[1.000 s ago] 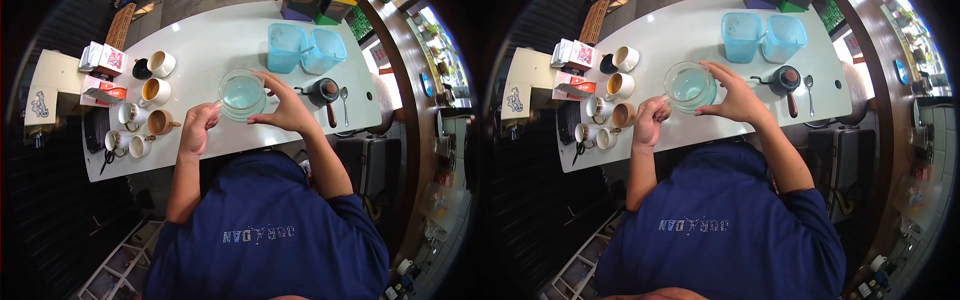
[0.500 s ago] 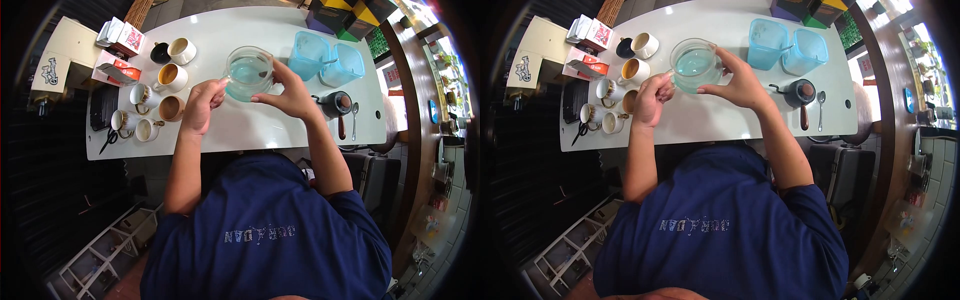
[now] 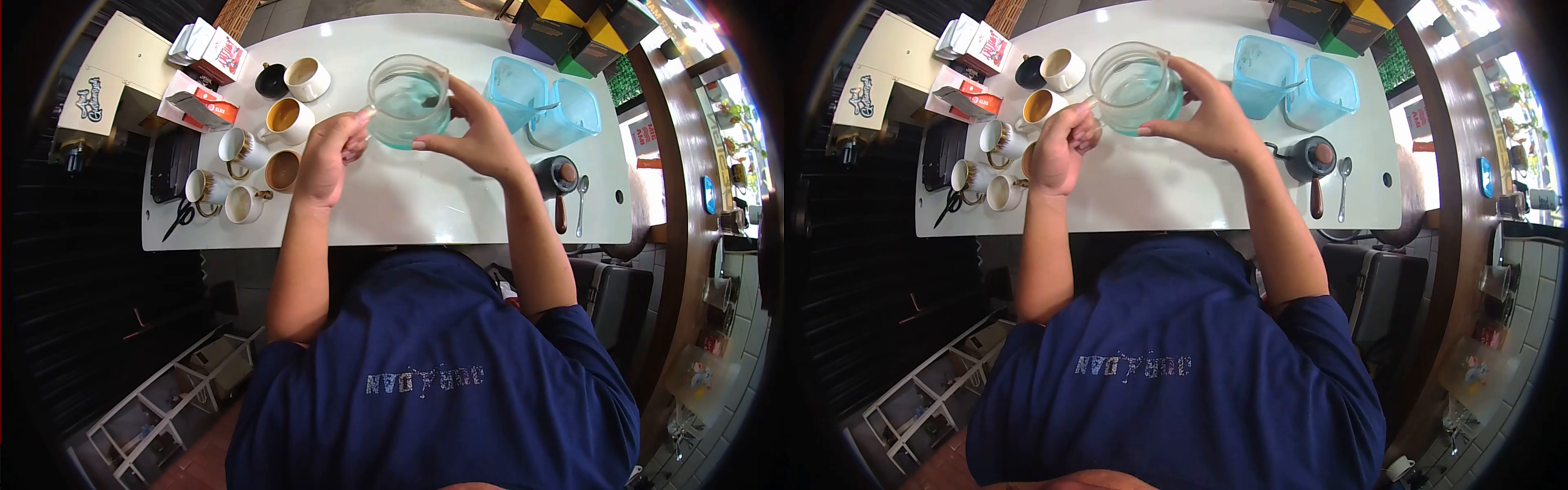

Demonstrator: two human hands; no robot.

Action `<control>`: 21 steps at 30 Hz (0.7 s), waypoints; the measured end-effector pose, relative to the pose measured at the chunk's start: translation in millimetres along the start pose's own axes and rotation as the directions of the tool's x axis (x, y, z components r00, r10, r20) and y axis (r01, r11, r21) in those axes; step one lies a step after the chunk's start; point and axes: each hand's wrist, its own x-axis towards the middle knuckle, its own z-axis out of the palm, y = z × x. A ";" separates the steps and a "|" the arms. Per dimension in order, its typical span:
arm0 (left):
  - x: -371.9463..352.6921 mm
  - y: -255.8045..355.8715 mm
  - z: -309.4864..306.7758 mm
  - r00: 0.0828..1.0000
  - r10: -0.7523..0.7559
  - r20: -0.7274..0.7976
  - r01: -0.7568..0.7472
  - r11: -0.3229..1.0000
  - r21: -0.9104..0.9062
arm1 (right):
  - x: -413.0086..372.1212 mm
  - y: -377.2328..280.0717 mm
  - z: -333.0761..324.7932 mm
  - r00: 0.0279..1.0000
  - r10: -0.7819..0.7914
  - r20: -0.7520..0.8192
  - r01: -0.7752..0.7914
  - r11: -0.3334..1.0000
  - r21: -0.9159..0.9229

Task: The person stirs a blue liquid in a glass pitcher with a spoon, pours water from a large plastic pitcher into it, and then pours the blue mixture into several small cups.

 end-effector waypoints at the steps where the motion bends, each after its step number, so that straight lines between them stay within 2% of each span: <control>1: -1.3 0.6 0.8 1.000 0.002 0.001 -0.002 1.000 0.003 | 1.0 -2.5 3.1 1.000 0.005 -0.013 -0.005 1.000 -0.009; 3: -5.1 1.7 4.5 0.998 -0.030 -0.057 0.031 0.999 0.010 | 0.6 0.8 -0.1 1.000 0.028 0.003 -0.028 0.998 -0.054; 4: -4.1 -1.8 3.3 0.999 -0.034 0.014 0.034 0.999 0.012 | -0.3 2.0 -6.3 0.999 0.024 0.023 -0.024 1.000 0.010; 5: -2.0 -2.4 4.9 0.999 -0.034 0.014 0.034 0.999 0.011 | 0.2 2.5 -10.6 0.999 0.018 0.044 -0.021 0.997 0.074; 7: 2.2 -3.9 9.0 0.999 0.027 -0.023 -0.028 1.000 -0.012 | 4.7 2.4 -10.9 0.999 -0.011 0.032 0.007 0.993 0.118; 9: 2.5 3.4 0.6 1.000 0.017 -0.013 -0.017 0.999 -0.037 | 10.7 -2.2 -1.3 0.999 0.030 -0.019 -0.027 0.990 0.139; 10: 2.2 4.8 -3.2 0.999 0.028 -0.021 -0.028 0.999 -0.016 | 10.7 -7.5 3.3 0.999 0.033 -0.005 -0.031 0.973 0.228; 13: -1.2 7.9 5.4 0.995 0.018 -0.093 -0.017 1.000 0.008 | 9.8 3.1 3.3 0.999 0.035 0.039 -0.046 0.944 0.327; 15: -1.7 2.6 5.3 1.000 0.012 -0.016 -0.011 1.000 0.011 | 11.8 3.3 -0.6 0.997 0.039 0.069 -0.059 0.949 0.311; 17: 1.4 3.6 2.2 0.999 0.022 -0.032 -0.022 1.000 0.009 | 14.1 1.7 0.0 0.997 0.066 0.033 -0.072 0.965 0.252; 19: 2.6 8.8 -9.2 0.998 0.056 -0.034 -0.055 0.998 0.029 | 14.9 -7.9 6.3 0.998 0.051 0.035 -0.059 0.952 0.300; 21: 0.7 8.2 -10.4 0.998 0.049 -0.038 -0.048 0.999 0.020 | 15.3 -12.3 9.6 0.988 0.138 0.070 -0.150 0.967 0.205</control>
